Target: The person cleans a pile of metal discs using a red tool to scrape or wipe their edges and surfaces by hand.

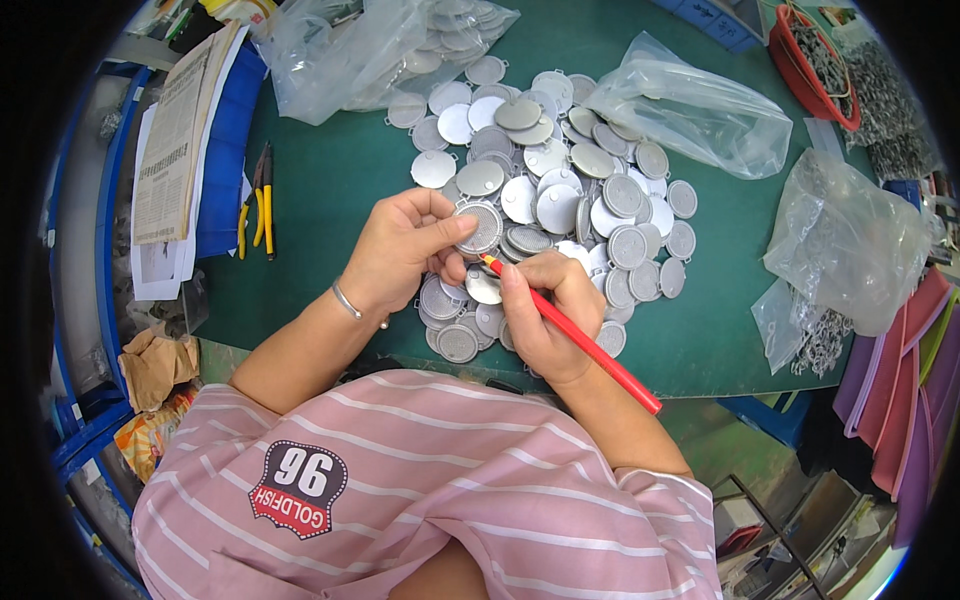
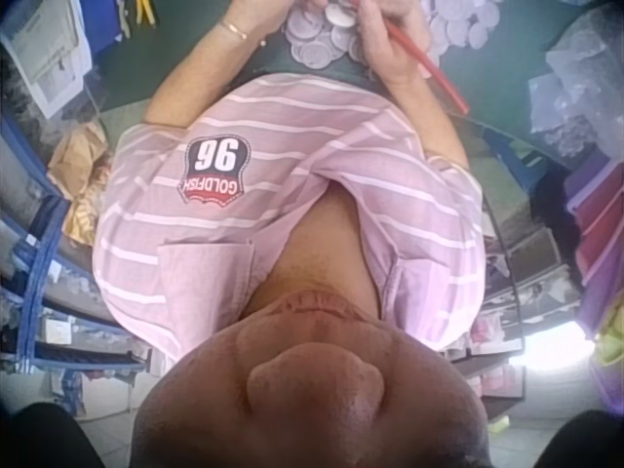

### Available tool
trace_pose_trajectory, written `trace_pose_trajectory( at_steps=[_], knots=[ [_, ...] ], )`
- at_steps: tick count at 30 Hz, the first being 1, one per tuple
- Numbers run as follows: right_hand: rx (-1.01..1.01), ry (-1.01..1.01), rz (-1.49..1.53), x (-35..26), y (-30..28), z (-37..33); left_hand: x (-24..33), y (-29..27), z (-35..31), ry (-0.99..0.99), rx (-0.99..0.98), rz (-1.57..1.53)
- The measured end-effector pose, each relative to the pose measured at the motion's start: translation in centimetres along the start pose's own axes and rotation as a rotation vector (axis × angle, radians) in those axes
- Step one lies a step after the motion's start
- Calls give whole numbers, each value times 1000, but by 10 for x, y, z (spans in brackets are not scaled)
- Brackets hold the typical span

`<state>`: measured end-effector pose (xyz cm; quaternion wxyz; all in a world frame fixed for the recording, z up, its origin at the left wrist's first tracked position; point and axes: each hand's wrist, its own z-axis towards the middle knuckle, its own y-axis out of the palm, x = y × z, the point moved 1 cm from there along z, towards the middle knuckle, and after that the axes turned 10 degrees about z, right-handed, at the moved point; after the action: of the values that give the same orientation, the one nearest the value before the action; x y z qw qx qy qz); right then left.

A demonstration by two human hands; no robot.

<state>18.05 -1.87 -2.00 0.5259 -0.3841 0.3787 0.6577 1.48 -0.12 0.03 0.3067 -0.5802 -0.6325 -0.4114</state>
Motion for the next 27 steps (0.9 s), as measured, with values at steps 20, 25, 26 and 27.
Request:
trace_pose_trajectory(
  at_steps=[20,25,26,27],
  knots=[
    [-116,-142,-181,-5,9,9,-3,-1,1,6,6,-68],
    [-145,-48,-100,-5,0,6,-4,0,0,28,9,-54],
    [-128,-24,-53,-5,-1,6,-3,0,0,16,8,-58],
    [-75,-56,-20,-6,2,6,-3,0,-1,5,8,-62]
  ],
)
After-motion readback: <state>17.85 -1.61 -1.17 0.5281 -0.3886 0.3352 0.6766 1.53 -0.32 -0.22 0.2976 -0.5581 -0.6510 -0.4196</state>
